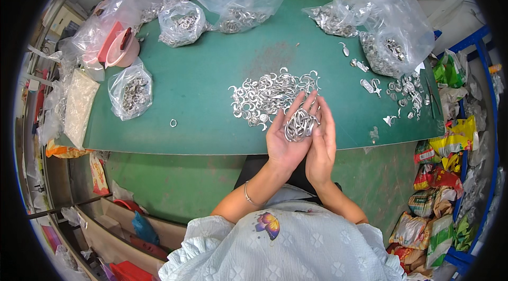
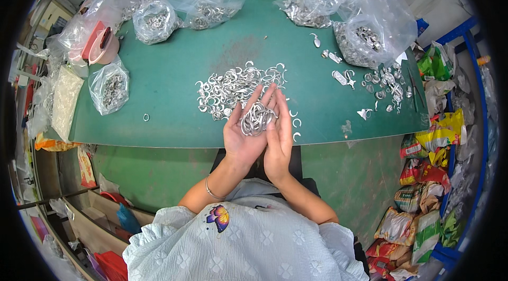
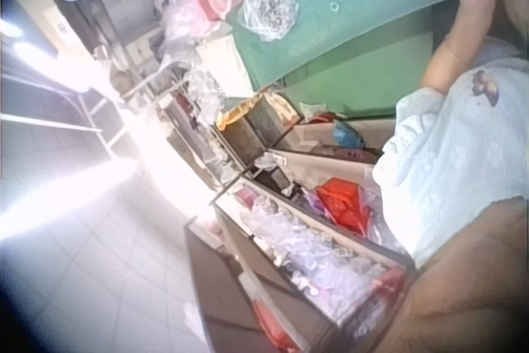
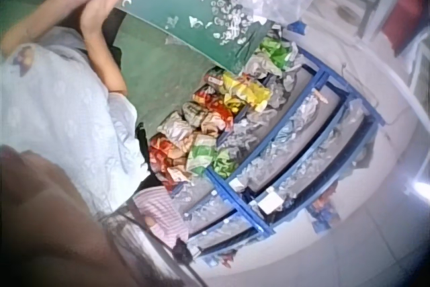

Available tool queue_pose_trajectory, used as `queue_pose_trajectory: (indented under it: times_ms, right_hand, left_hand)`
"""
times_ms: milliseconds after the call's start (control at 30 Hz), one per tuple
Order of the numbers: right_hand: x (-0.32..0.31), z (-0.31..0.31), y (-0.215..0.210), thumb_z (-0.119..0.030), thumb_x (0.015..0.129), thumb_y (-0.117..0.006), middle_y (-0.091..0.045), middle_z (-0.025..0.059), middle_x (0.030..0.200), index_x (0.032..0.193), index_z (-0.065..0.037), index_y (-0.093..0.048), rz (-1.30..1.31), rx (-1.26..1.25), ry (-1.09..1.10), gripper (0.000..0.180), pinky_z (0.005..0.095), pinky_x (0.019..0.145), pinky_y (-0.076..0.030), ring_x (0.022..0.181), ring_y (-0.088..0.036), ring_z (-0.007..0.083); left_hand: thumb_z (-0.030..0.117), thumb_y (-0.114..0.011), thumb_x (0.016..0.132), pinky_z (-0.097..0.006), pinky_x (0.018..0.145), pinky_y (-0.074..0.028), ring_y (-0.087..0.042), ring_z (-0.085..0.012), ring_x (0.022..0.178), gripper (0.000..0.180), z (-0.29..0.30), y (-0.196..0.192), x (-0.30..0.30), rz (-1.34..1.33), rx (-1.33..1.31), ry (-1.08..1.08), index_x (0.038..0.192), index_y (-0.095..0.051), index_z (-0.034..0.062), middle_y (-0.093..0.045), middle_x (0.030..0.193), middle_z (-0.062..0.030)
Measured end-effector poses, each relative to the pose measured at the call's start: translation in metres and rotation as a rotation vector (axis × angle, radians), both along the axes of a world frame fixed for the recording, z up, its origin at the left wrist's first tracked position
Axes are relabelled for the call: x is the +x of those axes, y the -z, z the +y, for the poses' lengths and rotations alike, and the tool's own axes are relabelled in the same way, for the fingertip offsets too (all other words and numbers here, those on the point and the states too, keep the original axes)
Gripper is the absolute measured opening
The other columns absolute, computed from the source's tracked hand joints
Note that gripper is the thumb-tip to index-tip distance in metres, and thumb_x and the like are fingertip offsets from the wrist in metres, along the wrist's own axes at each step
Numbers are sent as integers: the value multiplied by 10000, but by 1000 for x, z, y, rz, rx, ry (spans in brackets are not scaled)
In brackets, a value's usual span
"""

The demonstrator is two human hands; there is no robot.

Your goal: The person sorts through a pile of small, crescent-shaped metal hardware components on a green table, picking them up and placing them into a plastic bag.

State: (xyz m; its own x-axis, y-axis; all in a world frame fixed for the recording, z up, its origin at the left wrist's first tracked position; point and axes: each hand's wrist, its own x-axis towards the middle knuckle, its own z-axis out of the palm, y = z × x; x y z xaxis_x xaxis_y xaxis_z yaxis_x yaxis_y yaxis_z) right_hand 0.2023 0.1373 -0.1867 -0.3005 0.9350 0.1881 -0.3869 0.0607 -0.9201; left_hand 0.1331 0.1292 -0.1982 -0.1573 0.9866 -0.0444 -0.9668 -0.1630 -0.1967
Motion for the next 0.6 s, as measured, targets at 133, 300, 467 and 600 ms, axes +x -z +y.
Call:
queue_pose_trajectory:
  times_ms: [133,300,467,600]
  right_hand:
    - [6,17,14,-13,824,-406,-218,154,1445,1354,40,-260,-285,191,-68,552,374,1100,-115,1360,-150,275]
    - [10,29,12,-48,786,-490,-326,166,1373,1152,-37,-516,-470,381,8,367,480,1072,-136,1319,-201,386]
    - [14,41,-5,-101,736,-622,-434,140,1276,882,-75,-629,-780,734,-55,149,544,1041,-147,1273,-282,382]
    - [13,42,-18,-112,723,-641,-472,119,1210,875,-66,-602,-1025,865,-70,163,603,1006,-177,1236,-336,362]
  left_hand:
    - [275,-320,925,-412,1100,-187,-232,-303,1327,541,1,-1,-5,88,-63,-8,1376,-238,-13,-231,1434,-191]
    - [285,-335,922,-415,1076,-225,-307,-305,1285,544,3,5,-9,100,-78,57,1368,-262,-18,-309,1395,-194]
    - [309,-334,936,-410,1038,-274,-372,-279,1240,519,1,9,-15,115,-129,149,1347,-309,-7,-379,1355,-158]
    - [318,-333,943,-420,1043,-271,-370,-252,1247,501,5,16,-13,196,-218,160,1326,-335,-5,-392,1353,-117]
